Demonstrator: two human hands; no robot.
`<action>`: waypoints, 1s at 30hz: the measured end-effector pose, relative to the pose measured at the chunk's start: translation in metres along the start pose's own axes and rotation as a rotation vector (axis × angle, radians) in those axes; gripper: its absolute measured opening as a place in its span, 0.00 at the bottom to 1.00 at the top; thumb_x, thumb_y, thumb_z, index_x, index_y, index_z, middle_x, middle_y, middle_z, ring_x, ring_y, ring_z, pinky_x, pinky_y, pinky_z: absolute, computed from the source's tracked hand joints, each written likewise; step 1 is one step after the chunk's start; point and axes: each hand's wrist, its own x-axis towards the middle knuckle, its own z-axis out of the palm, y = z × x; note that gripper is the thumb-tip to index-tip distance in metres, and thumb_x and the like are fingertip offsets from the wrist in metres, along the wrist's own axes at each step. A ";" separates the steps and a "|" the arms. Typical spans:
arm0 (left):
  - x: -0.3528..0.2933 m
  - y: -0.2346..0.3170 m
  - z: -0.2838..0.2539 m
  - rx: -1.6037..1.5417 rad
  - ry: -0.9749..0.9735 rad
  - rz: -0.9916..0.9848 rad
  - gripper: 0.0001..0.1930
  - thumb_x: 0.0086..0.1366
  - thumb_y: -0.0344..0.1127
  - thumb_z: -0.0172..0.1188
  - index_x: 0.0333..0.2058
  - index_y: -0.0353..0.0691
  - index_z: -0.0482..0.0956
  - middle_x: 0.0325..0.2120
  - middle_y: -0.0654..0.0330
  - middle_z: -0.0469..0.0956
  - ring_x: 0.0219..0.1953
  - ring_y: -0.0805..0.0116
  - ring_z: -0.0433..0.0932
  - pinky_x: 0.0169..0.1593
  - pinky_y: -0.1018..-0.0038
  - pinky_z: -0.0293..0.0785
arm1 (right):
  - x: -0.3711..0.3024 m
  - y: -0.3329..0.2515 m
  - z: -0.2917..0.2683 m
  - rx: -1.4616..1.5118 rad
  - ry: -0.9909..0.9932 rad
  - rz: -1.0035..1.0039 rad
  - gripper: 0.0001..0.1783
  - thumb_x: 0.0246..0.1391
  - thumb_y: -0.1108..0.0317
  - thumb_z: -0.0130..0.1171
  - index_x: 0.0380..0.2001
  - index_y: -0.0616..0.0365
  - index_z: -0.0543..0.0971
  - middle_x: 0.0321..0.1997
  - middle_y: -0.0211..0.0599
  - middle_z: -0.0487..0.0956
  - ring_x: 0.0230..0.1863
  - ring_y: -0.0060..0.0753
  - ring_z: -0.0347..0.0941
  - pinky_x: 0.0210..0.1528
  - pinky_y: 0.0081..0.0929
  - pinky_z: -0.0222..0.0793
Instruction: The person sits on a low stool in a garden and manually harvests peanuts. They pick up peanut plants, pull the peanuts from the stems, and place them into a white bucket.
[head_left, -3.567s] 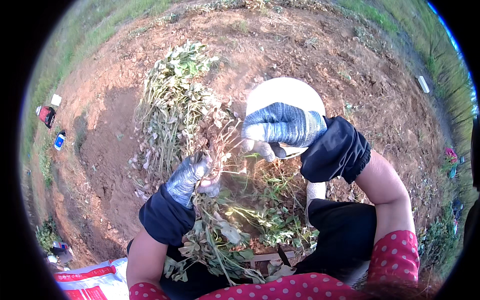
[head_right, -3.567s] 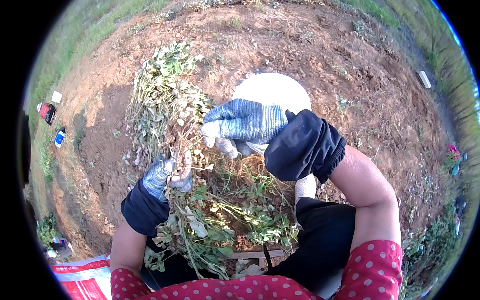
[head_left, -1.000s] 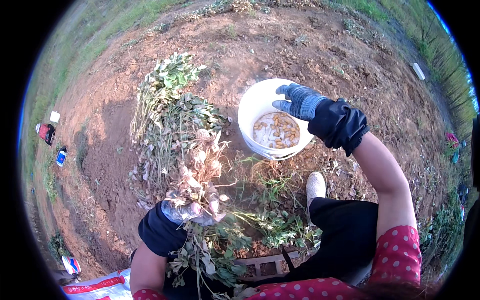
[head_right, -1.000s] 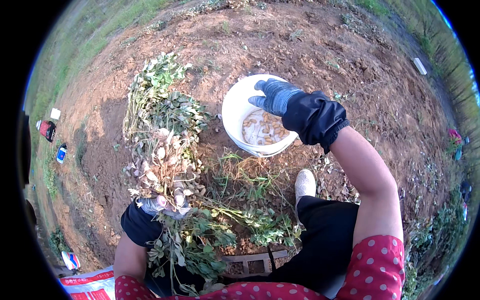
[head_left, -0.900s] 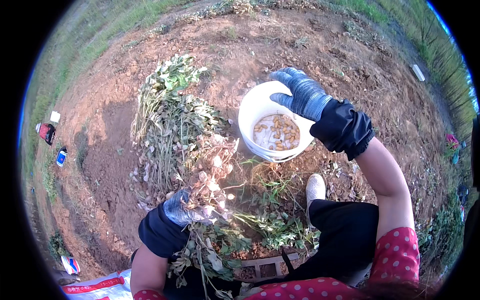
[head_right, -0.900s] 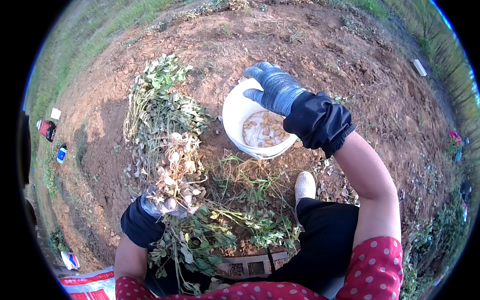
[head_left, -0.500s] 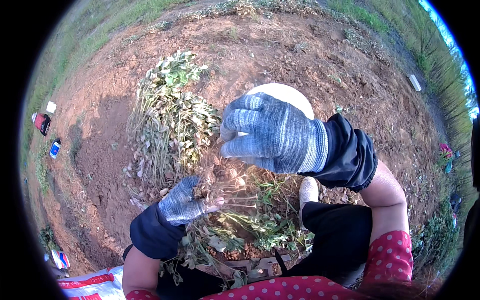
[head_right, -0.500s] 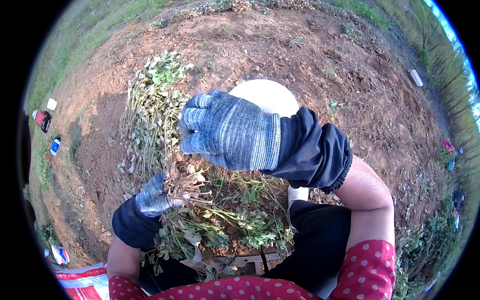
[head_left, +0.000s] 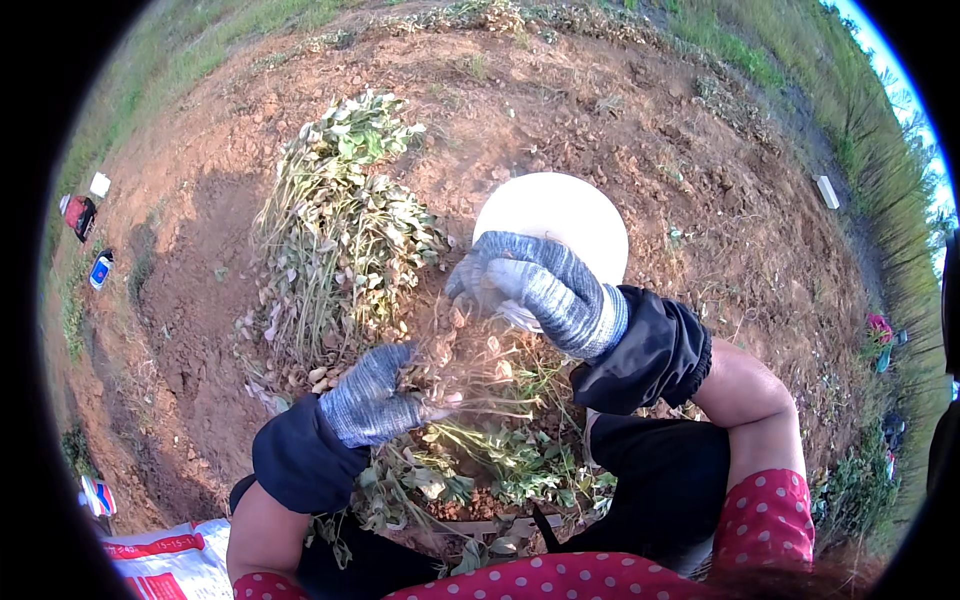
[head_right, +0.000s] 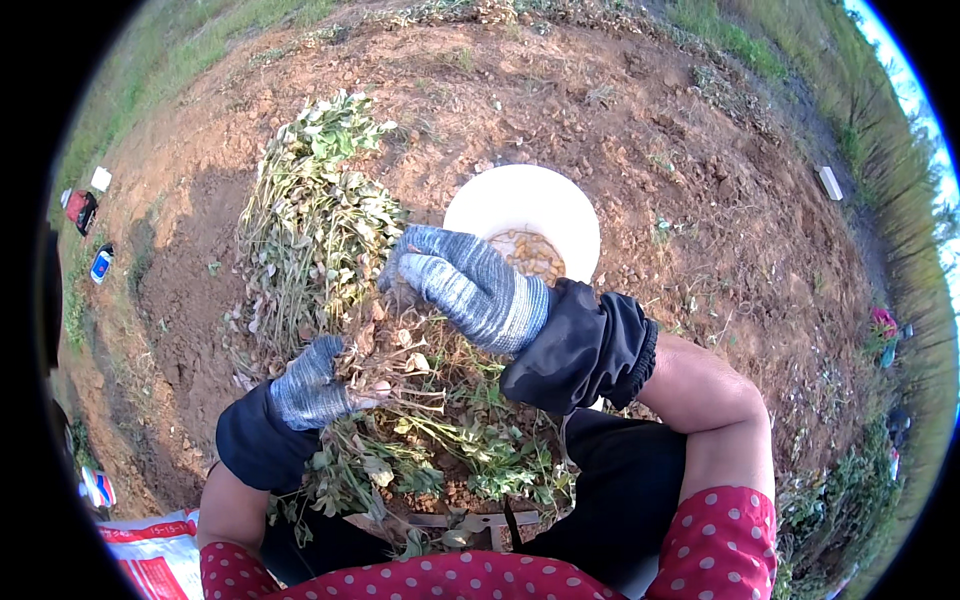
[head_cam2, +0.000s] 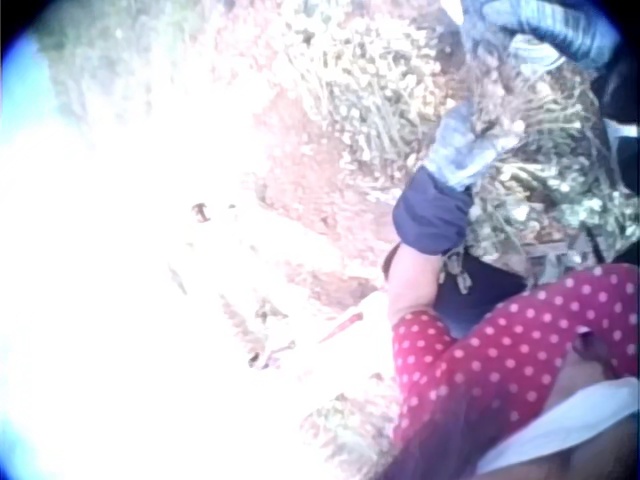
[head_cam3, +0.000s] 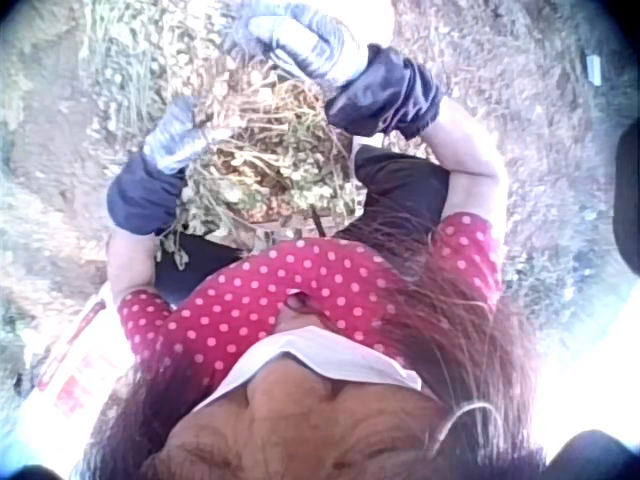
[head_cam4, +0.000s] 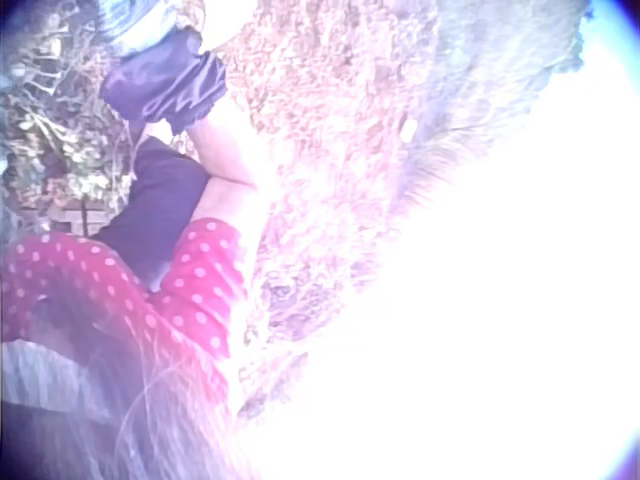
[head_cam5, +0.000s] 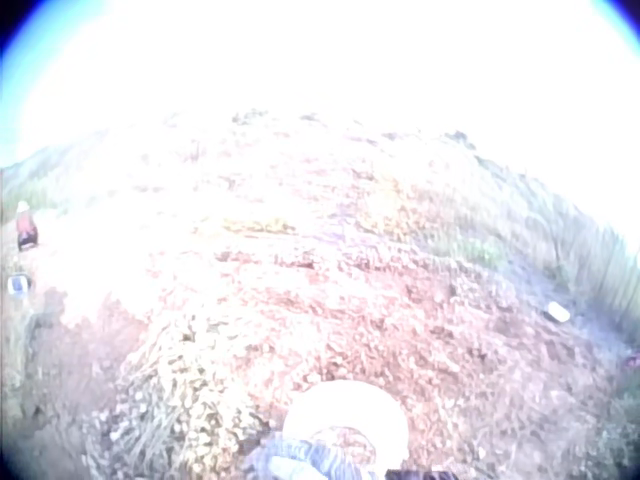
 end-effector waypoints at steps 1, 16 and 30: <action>0.000 0.000 0.001 -0.009 -0.015 0.015 0.18 0.60 0.21 0.49 0.50 0.36 0.68 0.47 0.55 0.70 0.49 0.62 0.71 0.52 0.65 0.70 | 0.002 0.007 -0.003 -0.055 0.007 -0.092 0.15 0.59 0.62 0.45 0.34 0.62 0.75 0.38 0.42 0.76 0.43 0.36 0.72 0.47 0.34 0.68; -0.001 -0.012 0.012 1.656 0.282 0.404 0.30 0.49 0.38 0.66 0.47 0.25 0.66 0.35 0.42 0.75 0.38 0.52 0.77 0.41 0.66 0.73 | 0.014 0.001 -0.029 -0.245 -0.241 0.239 0.21 0.49 0.53 0.59 0.41 0.58 0.76 0.35 0.31 0.78 0.38 0.23 0.73 0.41 0.22 0.67; -0.004 -0.004 0.001 0.536 -0.047 0.320 0.23 0.59 0.31 0.57 0.52 0.38 0.63 0.43 0.58 0.72 0.44 0.68 0.73 0.45 0.74 0.72 | -0.002 0.058 -0.104 -1.265 0.267 0.417 0.38 0.46 0.50 0.59 0.56 0.60 0.62 0.53 0.55 0.68 0.56 0.50 0.63 0.59 0.36 0.55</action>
